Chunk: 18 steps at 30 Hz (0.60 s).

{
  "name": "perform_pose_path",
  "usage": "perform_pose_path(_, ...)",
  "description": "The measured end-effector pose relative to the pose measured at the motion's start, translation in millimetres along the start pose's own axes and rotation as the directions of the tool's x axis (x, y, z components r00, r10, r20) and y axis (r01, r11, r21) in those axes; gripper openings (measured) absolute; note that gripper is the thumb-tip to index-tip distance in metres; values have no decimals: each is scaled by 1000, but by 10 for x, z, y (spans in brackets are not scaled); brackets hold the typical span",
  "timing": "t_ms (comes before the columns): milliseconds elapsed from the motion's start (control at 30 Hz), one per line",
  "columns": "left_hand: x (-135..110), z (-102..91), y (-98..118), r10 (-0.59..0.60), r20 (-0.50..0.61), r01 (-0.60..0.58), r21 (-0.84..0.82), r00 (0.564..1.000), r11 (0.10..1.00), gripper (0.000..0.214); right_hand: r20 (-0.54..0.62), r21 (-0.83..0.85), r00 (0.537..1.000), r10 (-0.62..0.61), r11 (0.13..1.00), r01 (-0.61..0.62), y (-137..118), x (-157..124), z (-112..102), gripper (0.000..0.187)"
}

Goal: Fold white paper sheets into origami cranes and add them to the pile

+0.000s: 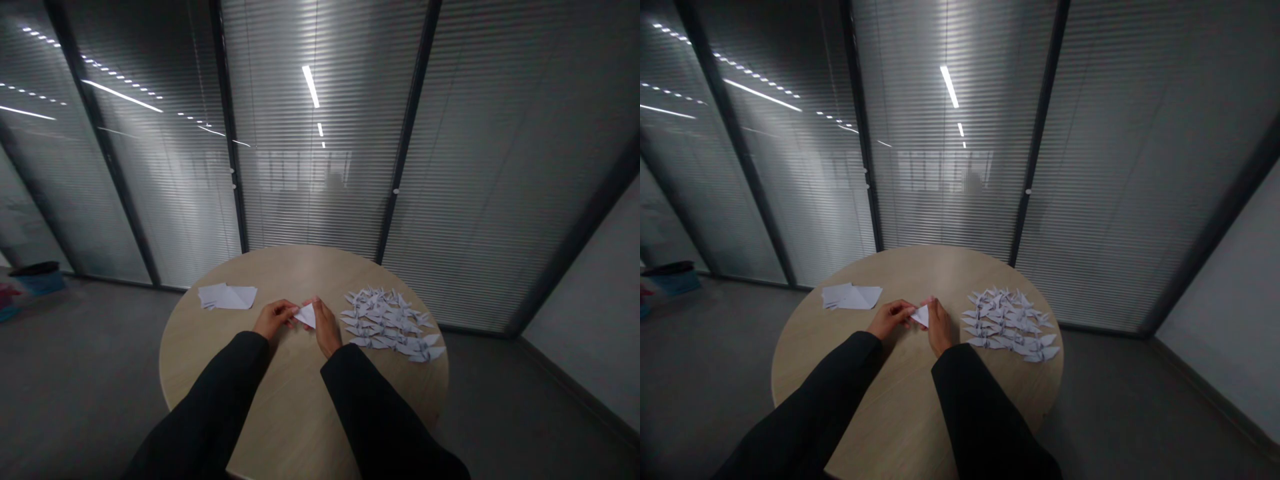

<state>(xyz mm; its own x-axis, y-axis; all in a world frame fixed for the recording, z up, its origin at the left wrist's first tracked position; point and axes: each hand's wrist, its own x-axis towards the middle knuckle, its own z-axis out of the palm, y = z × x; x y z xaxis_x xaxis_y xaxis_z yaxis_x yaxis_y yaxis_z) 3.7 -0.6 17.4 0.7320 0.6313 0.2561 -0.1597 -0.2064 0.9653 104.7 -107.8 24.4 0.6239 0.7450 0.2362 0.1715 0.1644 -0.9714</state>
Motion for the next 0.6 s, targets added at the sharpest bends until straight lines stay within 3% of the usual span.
perform_pose_path(300, 12, -24, -48, -24, 61, 21, 42, 998, 999, 46, 8, -25, 999, -36, 999, 36, 11, 1, -7, 51)
perform_pose_path(600, 62, -59, -186, -24, 48, 22, 35, 999, 999, 44, -18, -58, 1000, -26, 998, 25, -5, -4, 0, 48)
